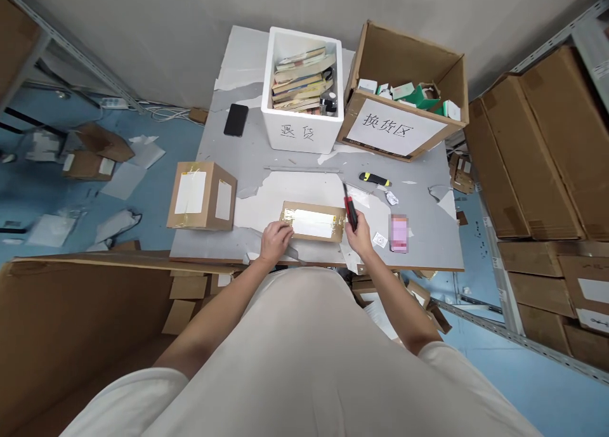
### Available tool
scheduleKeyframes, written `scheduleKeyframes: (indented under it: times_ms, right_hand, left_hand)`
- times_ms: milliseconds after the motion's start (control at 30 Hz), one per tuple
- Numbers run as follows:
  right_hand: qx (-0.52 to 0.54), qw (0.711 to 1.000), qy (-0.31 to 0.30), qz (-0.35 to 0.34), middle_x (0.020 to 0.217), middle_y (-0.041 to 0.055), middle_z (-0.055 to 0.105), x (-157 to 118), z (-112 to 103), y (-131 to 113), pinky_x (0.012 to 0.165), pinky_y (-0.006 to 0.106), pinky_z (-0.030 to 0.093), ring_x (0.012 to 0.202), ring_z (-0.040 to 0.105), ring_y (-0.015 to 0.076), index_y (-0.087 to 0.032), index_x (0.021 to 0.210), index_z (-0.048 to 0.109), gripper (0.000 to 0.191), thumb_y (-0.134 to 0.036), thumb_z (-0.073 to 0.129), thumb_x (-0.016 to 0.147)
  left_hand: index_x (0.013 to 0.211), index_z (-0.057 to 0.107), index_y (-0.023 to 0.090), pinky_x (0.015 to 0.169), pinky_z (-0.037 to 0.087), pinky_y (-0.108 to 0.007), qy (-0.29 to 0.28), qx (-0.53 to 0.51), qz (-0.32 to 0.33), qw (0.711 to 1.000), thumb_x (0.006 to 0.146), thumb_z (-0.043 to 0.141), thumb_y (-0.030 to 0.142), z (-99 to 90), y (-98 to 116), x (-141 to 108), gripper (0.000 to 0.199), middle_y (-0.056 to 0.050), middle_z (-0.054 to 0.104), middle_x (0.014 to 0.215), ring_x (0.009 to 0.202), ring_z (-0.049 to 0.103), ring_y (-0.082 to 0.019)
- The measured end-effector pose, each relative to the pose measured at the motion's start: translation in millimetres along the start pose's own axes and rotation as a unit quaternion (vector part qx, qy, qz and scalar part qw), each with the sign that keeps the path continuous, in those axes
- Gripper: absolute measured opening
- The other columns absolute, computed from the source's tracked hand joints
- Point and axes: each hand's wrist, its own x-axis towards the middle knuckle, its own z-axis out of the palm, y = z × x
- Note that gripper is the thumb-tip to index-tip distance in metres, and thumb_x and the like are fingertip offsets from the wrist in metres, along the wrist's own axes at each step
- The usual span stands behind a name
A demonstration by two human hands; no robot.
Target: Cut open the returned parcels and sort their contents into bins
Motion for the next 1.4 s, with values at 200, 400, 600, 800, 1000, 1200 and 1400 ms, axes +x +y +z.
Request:
scheduleKeyframes:
  times_ms: [200, 400, 600, 800, 1000, 1200, 1400]
  right_hand:
    - [-0.159, 0.915, -0.305, -0.212, 0.127, 0.0083, 0.056, 19.0, -6.4, -41.5, 0.087, 0.035, 0.047, 0.11, 0.056, 0.023, -0.029, 0.149, 0.026, 0.059, -0.02, 0.037, 0.092]
    - [-0.252, 0.858, -0.358, -0.271, 0.124, 0.0048, 0.06, 44.9, 7.3, -61.6, 0.076, 0.027, 0.046, 0.099, 0.062, 0.0205, -0.037, 0.146, 0.032, 0.059, -0.017, 0.042, 0.093]
    - [-0.258, 0.838, -0.38, -0.294, 0.121, 0.0051, 0.061, 57.2, 13.3, -68.3, 0.073, 0.026, 0.045, 0.096, 0.062, 0.0197, -0.036, 0.147, 0.031, 0.065, -0.01, 0.043, 0.089]
    - [-0.259, 0.831, -0.399, -0.289, 0.112, 0.0031, 0.063, 67.2, 18.9, -70.9, 0.072, 0.025, 0.045, 0.089, 0.063, 0.018, -0.039, 0.146, 0.033, 0.071, -0.006, 0.045, 0.084]
    - [-0.336, 0.805, -0.412, -0.264, 0.099, 0.0058, 0.065, 70.9, 7.6, -78.3, 0.068, 0.025, 0.042, 0.08, 0.064, 0.0189, -0.036, 0.145, 0.037, 0.074, -0.002, 0.05, 0.08]
    - [-0.39, 0.795, -0.412, -0.215, 0.104, 0.0088, 0.065, 65.5, -21.8, -70.8, 0.067, 0.029, 0.041, 0.082, 0.064, 0.0224, -0.038, 0.142, 0.042, 0.071, -0.003, 0.048, 0.08]
    - [-0.456, 0.771, -0.404, -0.185, 0.095, 0.0077, 0.067, 56.0, -87.7, -30.1, 0.058, 0.026, 0.037, 0.075, 0.065, 0.0198, -0.037, 0.141, 0.043, 0.079, 0.003, 0.045, 0.073]
  left_hand:
    - [0.122, 0.059, 0.02, 0.106, 0.034, -0.051, -0.094, 0.047, 0.095, 0.99, 0.089, 0.049, 0.037, 0.5, 1.5, -6.5, 0.038, -0.014, 0.053, 0.136, 0.13, 0.043, -0.031]
    - [0.122, 0.06, 0.021, 0.106, 0.036, -0.049, -0.08, 0.044, 0.079, 0.993, 0.094, 0.04, 0.029, 5.1, 0.6, -5.6, 0.035, -0.013, 0.056, 0.134, 0.131, 0.044, -0.028]
    - [0.121, 0.061, 0.021, 0.106, 0.037, -0.05, -0.08, 0.046, 0.083, 0.992, 0.094, 0.042, 0.03, 5.9, -0.2, -5.1, 0.034, -0.013, 0.058, 0.132, 0.131, 0.044, -0.028]
    - [0.117, 0.063, 0.022, 0.105, 0.039, -0.05, -0.083, 0.048, 0.068, 0.993, 0.093, 0.043, 0.034, 8.4, -6.4, 0.3, 0.033, -0.012, 0.06, 0.128, 0.127, 0.048, -0.027]
    - [0.114, 0.065, 0.021, 0.102, 0.04, -0.048, -0.094, 0.05, 0.08, 0.991, 0.093, 0.042, 0.037, 5.9, -7.7, 7.1, 0.034, -0.013, 0.062, 0.125, 0.123, 0.051, -0.027]
    - [0.114, 0.064, 0.022, 0.101, 0.04, -0.048, -0.1, 0.045, 0.073, 0.991, 0.093, 0.042, 0.039, 6.5, -4.7, 7.4, 0.035, -0.013, 0.062, 0.125, 0.123, 0.051, -0.027]
    - [0.114, 0.065, 0.023, 0.101, 0.037, -0.045, -0.094, 0.036, 0.046, 0.994, 0.093, 0.042, 0.04, 8.3, -0.1, 5.3, 0.036, -0.013, 0.063, 0.125, 0.124, 0.05, -0.027]
